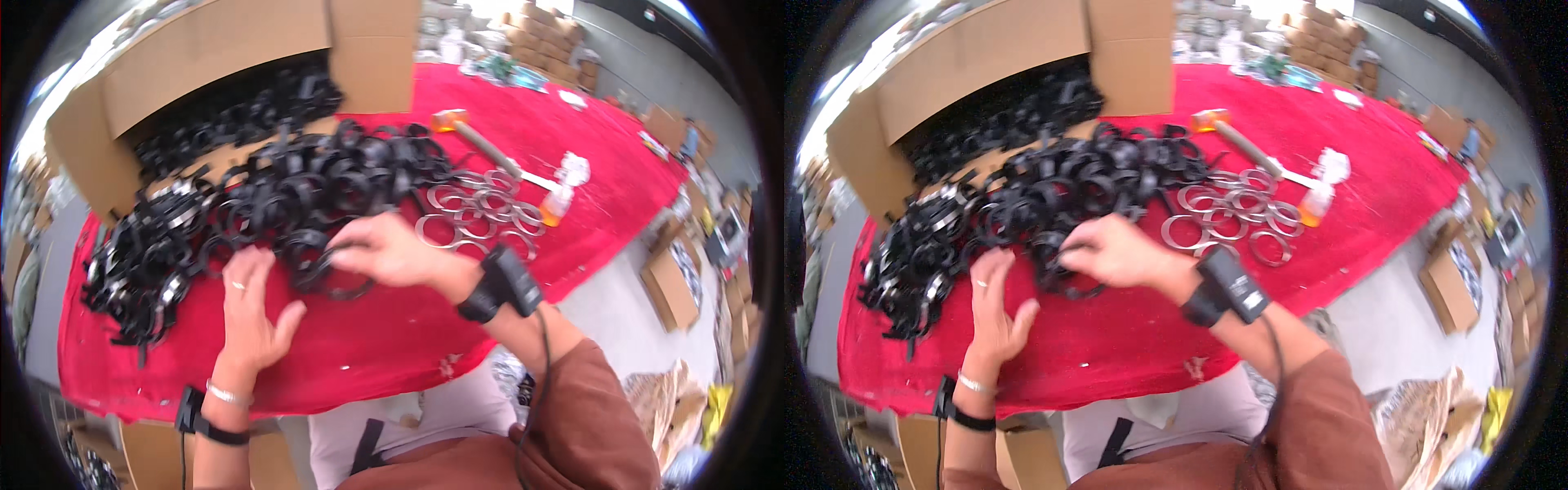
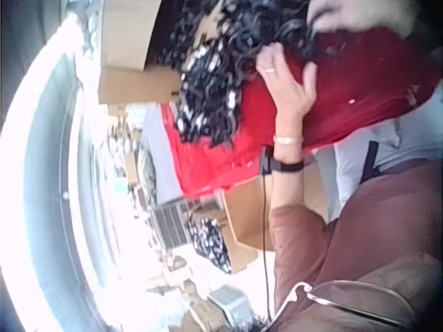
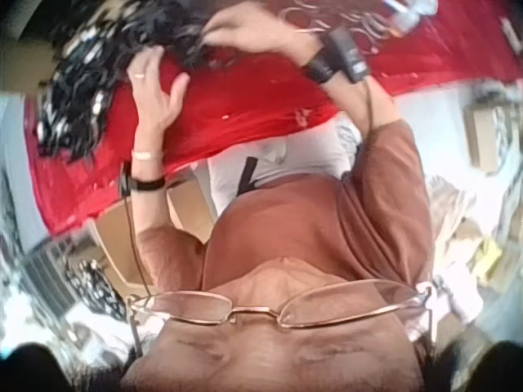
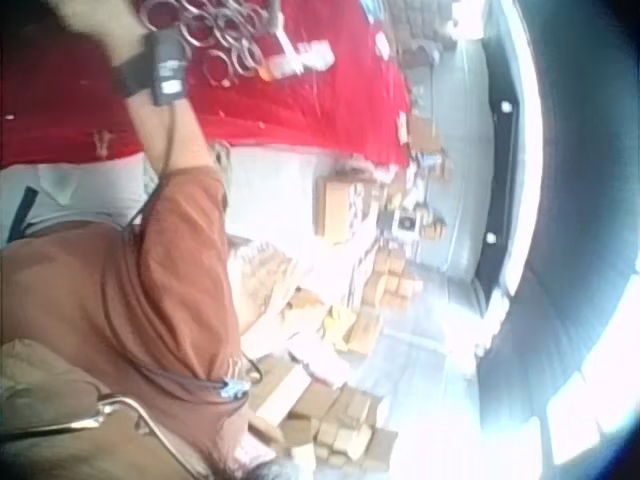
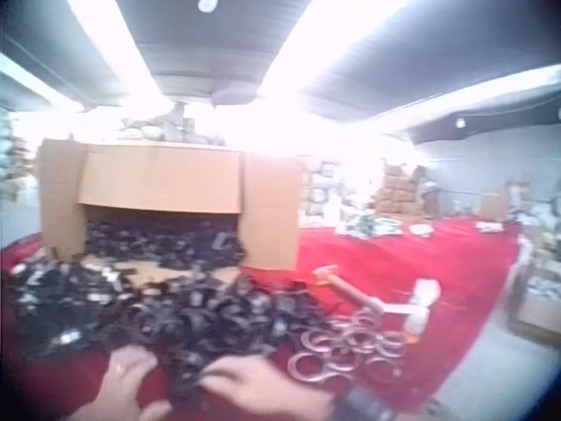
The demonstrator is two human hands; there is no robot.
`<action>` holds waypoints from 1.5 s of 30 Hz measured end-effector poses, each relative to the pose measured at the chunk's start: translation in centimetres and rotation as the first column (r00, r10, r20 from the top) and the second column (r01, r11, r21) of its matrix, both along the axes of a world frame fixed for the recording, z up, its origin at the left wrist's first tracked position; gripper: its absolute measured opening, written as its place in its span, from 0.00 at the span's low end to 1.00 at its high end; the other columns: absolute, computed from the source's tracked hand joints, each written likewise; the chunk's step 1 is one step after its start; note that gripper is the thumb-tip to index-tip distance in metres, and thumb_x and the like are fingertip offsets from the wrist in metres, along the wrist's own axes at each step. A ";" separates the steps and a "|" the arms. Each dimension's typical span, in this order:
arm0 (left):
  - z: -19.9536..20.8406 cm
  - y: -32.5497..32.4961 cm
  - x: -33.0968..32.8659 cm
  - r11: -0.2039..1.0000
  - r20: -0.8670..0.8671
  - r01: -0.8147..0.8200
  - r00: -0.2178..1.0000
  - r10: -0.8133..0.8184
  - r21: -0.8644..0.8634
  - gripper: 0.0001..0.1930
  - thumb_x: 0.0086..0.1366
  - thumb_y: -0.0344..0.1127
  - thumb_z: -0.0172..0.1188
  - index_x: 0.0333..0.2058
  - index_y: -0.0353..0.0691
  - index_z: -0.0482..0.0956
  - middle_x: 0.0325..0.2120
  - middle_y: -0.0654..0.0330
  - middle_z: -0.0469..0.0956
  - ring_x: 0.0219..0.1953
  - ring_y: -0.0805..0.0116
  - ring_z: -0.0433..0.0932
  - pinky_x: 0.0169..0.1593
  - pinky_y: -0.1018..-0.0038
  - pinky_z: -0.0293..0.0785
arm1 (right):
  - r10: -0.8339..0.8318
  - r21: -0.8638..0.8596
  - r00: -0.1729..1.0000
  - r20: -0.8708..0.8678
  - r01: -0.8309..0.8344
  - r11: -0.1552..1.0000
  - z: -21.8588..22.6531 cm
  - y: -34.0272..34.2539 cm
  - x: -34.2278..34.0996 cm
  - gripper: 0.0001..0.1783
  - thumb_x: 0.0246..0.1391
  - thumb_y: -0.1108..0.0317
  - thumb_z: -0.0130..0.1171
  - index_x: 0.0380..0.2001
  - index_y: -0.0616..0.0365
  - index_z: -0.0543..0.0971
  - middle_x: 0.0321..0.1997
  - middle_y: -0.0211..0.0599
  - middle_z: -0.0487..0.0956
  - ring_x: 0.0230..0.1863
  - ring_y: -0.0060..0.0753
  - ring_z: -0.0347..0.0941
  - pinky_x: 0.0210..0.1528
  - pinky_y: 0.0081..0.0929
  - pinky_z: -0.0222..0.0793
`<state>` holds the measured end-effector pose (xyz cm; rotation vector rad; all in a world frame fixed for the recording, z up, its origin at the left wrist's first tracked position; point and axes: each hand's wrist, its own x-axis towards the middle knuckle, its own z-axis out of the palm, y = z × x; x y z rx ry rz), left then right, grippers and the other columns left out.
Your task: Assembling black plastic circular brackets with silver metal rings.
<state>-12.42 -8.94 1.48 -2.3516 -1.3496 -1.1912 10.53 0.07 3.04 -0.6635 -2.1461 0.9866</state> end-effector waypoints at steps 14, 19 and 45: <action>-1.2 0.6 0.0 0.735 0.873 0.571 0.484 0.060 -0.367 0.10 0.62 0.35 0.59 0.36 0.34 0.74 0.31 0.57 0.79 0.34 0.64 0.81 0.42 0.71 0.76 | -0.873 0.526 0.429 0.231 0.700 0.483 -4.8 -5.9 14.6 0.41 0.37 0.50 0.71 0.48 0.66 0.67 0.45 0.50 0.70 0.49 0.50 0.67 0.46 0.41 0.69; -1.1 -1.5 3.0 0.682 0.968 0.690 0.220 0.121 -0.242 0.11 0.62 0.35 0.60 0.36 0.34 0.73 0.34 0.54 0.78 0.29 0.60 0.82 0.45 0.60 0.78 | -0.753 0.347 0.468 0.462 0.686 0.639 -4.9 -4.1 14.2 0.43 0.37 0.49 0.69 0.50 0.68 0.66 0.46 0.52 0.69 0.48 0.50 0.65 0.50 0.43 0.66; -2.6 -10.3 9.0 0.411 0.902 0.906 -0.093 0.422 -0.099 0.28 0.66 0.46 0.50 0.54 0.27 0.63 0.39 0.36 0.76 0.23 0.56 0.78 0.30 0.68 0.76 | -0.310 0.168 0.790 0.528 0.261 0.951 -3.6 -7.2 17.9 0.41 0.30 0.66 0.69 0.53 0.64 0.66 0.51 0.48 0.68 0.56 0.50 0.61 0.58 0.40 0.61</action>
